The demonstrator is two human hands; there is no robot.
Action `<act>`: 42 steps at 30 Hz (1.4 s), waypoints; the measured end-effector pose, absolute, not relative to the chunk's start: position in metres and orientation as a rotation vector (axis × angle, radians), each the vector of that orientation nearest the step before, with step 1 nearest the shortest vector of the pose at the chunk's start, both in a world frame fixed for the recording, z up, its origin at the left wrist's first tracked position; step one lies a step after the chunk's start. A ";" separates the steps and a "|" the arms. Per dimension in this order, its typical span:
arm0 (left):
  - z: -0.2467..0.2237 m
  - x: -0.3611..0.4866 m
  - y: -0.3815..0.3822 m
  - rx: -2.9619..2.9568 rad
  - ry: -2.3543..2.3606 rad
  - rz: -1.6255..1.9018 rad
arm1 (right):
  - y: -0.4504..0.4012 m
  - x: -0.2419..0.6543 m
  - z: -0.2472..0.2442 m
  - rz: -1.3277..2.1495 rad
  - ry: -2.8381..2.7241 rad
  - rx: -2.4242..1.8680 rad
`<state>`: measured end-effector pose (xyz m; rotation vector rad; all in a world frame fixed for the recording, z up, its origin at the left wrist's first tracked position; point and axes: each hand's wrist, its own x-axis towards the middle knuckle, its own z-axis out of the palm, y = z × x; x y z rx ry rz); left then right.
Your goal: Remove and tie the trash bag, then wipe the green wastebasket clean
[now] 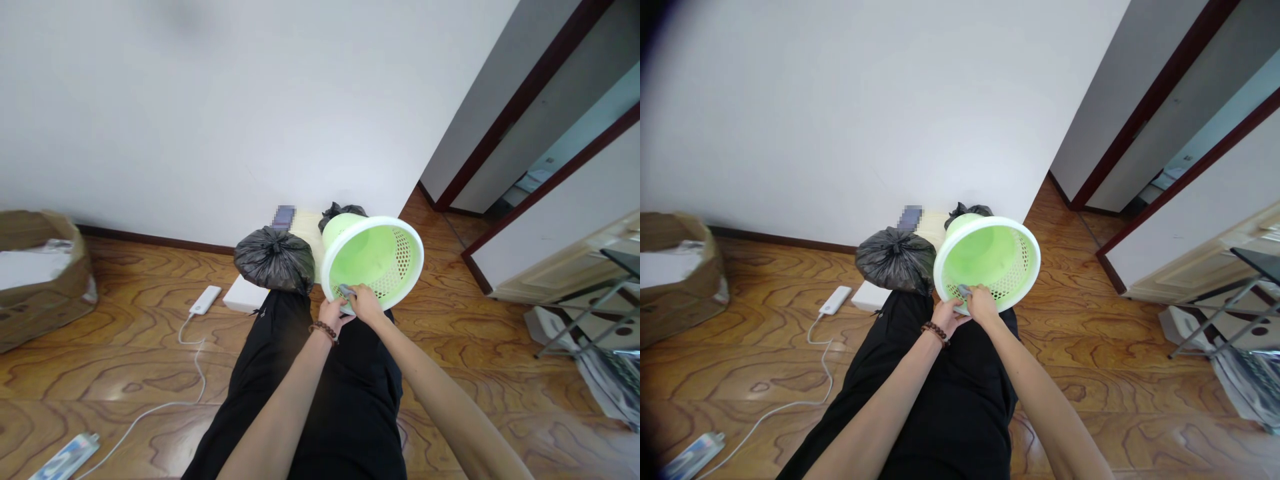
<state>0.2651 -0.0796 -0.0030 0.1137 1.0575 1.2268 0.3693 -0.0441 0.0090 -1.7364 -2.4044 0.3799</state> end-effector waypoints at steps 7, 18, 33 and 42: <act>-0.008 0.264 -0.081 0.191 0.994 1.240 | -0.045 0.365 0.011 0.385 -2.347 -1.804; -0.010 0.261 -0.081 0.132 0.944 1.274 | -0.047 0.362 0.014 0.351 -2.343 -1.808; 0.002 0.253 -0.081 0.124 0.985 1.260 | -0.018 0.420 0.055 -0.221 -2.475 -2.027; 0.008 0.249 -0.075 0.192 0.993 1.147 | -0.028 0.391 0.044 -0.132 -2.634 -1.828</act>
